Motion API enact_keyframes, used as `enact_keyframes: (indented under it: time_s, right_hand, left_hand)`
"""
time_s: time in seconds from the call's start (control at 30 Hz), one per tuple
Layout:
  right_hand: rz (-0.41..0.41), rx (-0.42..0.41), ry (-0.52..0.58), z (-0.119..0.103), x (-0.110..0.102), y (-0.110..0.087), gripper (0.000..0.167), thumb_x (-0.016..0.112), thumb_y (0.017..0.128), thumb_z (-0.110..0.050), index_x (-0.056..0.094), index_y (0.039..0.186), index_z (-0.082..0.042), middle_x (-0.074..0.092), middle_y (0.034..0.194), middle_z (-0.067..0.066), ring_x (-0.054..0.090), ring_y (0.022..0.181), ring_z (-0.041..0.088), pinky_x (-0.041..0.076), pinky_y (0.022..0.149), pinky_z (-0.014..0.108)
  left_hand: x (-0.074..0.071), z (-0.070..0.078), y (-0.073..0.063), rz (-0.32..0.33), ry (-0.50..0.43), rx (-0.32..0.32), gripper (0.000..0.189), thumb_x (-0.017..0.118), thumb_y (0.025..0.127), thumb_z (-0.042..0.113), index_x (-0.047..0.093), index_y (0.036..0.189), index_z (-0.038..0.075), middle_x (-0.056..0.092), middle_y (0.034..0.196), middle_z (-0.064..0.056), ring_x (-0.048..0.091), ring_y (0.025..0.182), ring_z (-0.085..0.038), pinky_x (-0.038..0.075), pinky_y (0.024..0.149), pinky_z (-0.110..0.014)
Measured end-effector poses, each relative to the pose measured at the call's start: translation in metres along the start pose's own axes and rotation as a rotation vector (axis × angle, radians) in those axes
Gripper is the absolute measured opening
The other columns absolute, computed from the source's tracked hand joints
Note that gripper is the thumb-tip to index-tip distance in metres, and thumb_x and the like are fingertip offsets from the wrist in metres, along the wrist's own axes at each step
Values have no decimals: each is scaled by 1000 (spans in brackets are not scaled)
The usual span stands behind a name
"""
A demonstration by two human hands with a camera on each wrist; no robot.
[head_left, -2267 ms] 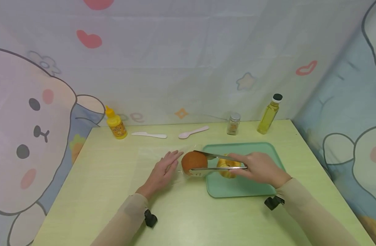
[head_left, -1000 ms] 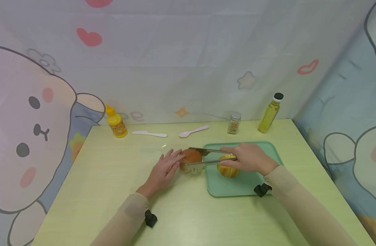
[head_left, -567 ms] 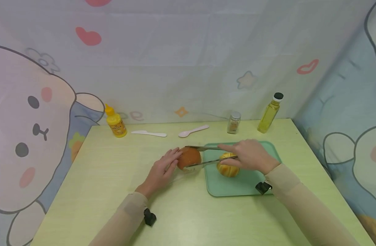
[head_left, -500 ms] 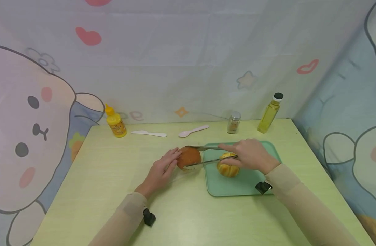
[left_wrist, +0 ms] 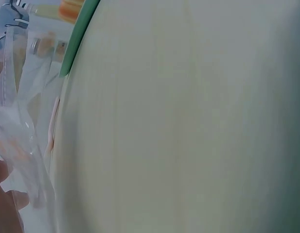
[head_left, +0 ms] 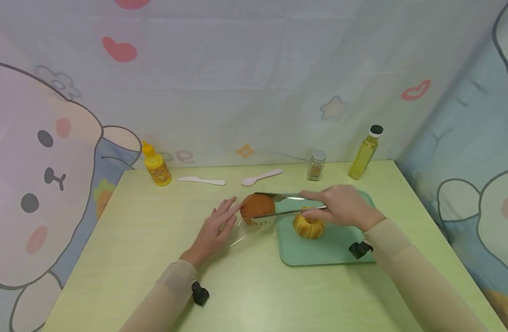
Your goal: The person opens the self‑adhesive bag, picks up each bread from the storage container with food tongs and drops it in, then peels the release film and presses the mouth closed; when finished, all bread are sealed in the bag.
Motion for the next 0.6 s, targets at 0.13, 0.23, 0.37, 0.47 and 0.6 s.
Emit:
enact_keyframes:
  time_s: [0.13,0.23,0.37,0.47,0.6]
  right_hand:
    - [-14,24,4,2,-6,-2,53,75,95,-51,71,138,-21,44,54,-17,41,49,3,31,43,25]
    - [-46,54,-4,4,-7,-2,54,72,96,-55,70,139,-23,45,54,-17,42,50,3,33,44,25]
    - [-54,54,-18,4,-4,-2,55,73,94,-55,70,139,-23,47,54,-17,44,50,3,35,44,26]
    - [-36,17,-20,2,0,-1,55,76,93,-54,71,137,-22,48,54,-17,44,49,2,37,44,25]
    - [-37,-18,-22,-1,9,2,55,74,94,-55,72,137,-22,42,49,-17,40,46,1,35,43,25]
  left_hand:
    - [-2,-2,-1,-3,-1,-3,40,56,109,14,61,149,12,47,161,-18,38,152,-43,29,113,-78]
    - [-3,-1,-1,-3,-13,3,39,57,109,14,63,148,12,47,161,-19,38,152,-44,29,113,-78]
    - [-1,1,-1,13,-21,24,39,58,107,10,64,145,9,44,163,-19,34,153,-46,27,113,-79]
    - [2,3,0,21,-24,40,39,59,106,7,65,145,8,41,165,-20,29,154,-48,24,113,-80]
    - [6,6,1,4,-18,47,41,58,106,8,63,147,10,39,166,-20,27,155,-49,23,114,-81]
Point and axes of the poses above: each hand's wrist, its own y-axis towards the middle knuckle, its own x-axis out of the palm, z = x × y, the point moved 3 cm from there along y, towards the middle knuckle
